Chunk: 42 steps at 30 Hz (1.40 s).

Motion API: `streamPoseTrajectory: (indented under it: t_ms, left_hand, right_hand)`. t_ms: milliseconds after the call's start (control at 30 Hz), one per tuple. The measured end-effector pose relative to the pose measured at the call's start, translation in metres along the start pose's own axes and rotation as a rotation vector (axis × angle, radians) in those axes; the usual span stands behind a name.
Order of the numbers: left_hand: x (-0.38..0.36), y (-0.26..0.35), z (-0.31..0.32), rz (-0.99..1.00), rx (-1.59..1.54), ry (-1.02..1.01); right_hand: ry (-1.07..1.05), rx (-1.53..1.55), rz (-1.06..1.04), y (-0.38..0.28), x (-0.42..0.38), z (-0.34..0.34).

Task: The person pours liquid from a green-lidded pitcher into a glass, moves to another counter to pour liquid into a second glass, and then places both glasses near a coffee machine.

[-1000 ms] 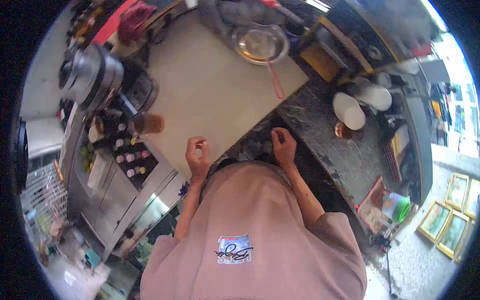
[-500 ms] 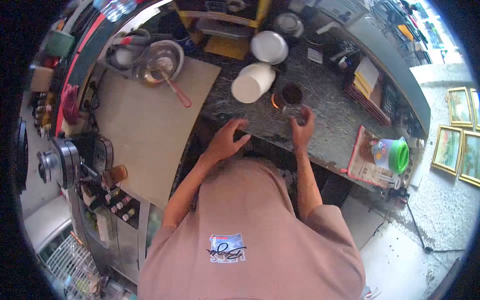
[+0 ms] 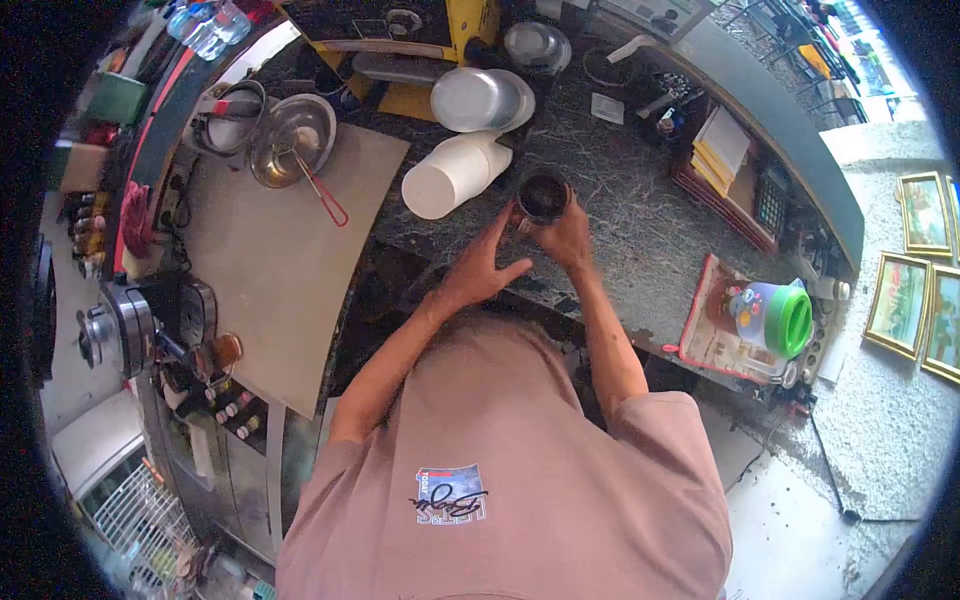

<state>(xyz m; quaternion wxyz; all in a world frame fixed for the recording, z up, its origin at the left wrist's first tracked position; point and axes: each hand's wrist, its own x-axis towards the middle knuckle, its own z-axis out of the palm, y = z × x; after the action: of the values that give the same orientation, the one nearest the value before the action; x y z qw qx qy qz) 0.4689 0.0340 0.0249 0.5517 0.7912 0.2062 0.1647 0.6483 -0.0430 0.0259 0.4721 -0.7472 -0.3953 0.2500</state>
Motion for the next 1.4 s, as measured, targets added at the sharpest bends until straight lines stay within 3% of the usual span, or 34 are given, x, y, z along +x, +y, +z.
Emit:
streamPoseTrajectory:
  t_ms: [67, 167, 300, 500, 600, 667, 867, 1000, 1100, 1167, 1400]
  left_hand:
    - [-0.004, -0.005, -0.003, -0.022, -0.027, -0.01]
    - [-0.018, 0.008, -0.018, -0.097, 0.029, -0.002]
    - [-0.045, 0.001, -0.038, -0.102, 0.002, 0.019]
    - [-0.103, -0.004, -0.076, -0.146, -0.018, 0.071]
    - [-0.137, -0.001, -0.099, -0.167, -0.008, 0.146]
    - [-0.162, -0.011, -0.11, -0.065, 0.025, 0.289]
    - [-0.23, -0.016, -0.148, -0.214, -0.023, 0.45]
    - [-0.269, -0.017, -0.169, -0.232, 0.074, 0.567]
    - [-0.296, -0.022, -0.178, -0.374, 0.031, 0.629]
    - [-0.313, -0.03, -0.183, -0.308, 0.112, 0.705]
    - [-0.357, -0.038, -0.194, -0.399, 0.102, 0.821]
  right_hand:
    - [0.061, -0.188, -0.013, -0.006, -0.005, 0.006]
    - [0.089, -0.222, 0.046, -0.021, -0.023, 0.02]
    - [0.03, -0.114, -0.013, -0.036, -0.047, 0.041]
    - [-0.072, -0.228, -0.043, -0.075, -0.068, 0.09]
    - [-0.158, -0.226, -0.111, -0.091, -0.073, 0.123]
    - [-0.192, -0.22, -0.054, -0.107, -0.079, 0.148]
    - [-0.317, -0.11, -0.351, -0.132, -0.094, 0.222]
    - [-0.448, -0.13, -0.371, -0.156, -0.106, 0.265]
    - [-0.542, -0.13, -0.362, -0.17, -0.114, 0.294]
    - [-0.614, -0.131, -0.421, -0.172, -0.117, 0.312]
    - [-0.69, -0.081, -0.544, -0.184, -0.138, 0.366]
